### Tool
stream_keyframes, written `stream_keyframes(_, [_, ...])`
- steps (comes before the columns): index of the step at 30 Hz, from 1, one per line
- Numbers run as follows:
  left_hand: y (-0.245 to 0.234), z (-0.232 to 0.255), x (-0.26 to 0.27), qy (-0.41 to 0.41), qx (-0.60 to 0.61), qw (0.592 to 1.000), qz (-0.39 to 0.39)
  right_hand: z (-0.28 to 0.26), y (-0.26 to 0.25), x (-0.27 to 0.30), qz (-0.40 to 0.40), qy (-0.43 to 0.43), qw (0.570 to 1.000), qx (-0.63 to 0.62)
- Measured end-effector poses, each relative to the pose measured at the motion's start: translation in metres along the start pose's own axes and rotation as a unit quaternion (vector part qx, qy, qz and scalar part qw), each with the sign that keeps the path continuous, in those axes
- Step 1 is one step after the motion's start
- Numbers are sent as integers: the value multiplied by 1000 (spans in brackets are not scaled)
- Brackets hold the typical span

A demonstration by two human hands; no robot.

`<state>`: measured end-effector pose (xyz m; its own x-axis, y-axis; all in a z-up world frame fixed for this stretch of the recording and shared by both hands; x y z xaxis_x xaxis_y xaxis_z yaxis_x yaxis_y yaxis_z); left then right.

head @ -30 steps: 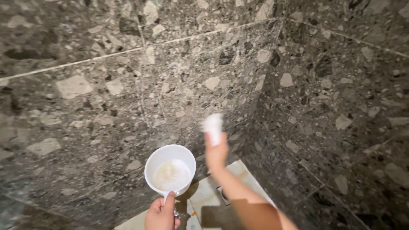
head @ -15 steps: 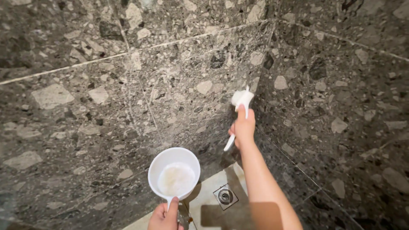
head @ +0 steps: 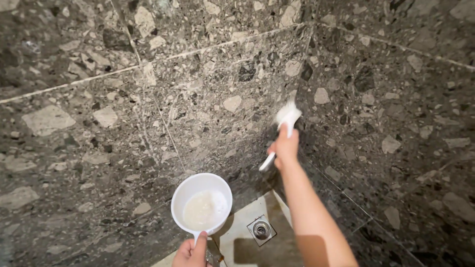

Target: Scrubbing the tiled bathroom wall and cleaning the shower fixtures with a brush.

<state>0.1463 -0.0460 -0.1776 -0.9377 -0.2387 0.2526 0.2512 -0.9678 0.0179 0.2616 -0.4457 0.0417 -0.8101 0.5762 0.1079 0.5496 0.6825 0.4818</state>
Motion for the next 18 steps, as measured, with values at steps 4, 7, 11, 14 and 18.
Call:
stream_keyframes(4, [9,37,19,-38,-52,997,-36,82,-39,-24,99,180,978,-32])
stream_keyframes(7, [13,50,40,-74,-22,997,-32,90,-53,-38,59,229,969,-64])
stream_keyframes(11, [5,56,39,-71,-57,995,-35,6,29,34,27,15,999,39])
stream_keyframes(14, [-7,62,48,-80,-58,995,-29,28,40,62,72,-120,982,125])
stream_keyframes(18, [-11,62,44,-64,-25,998,-9,33,26,76,86,-268,871,402])
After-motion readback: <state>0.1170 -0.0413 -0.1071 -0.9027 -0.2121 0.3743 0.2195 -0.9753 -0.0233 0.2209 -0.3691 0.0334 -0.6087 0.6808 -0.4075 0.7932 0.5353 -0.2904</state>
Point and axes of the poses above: each hand's wrist, its own x-axis away from the middle knuckle, its own y-axis out of the palm, z = x × y, the point moved 7 cm from there along -x, towards the middle knuckle, and after that the axes turned 6 degrees about y, right-handed, at the moved point
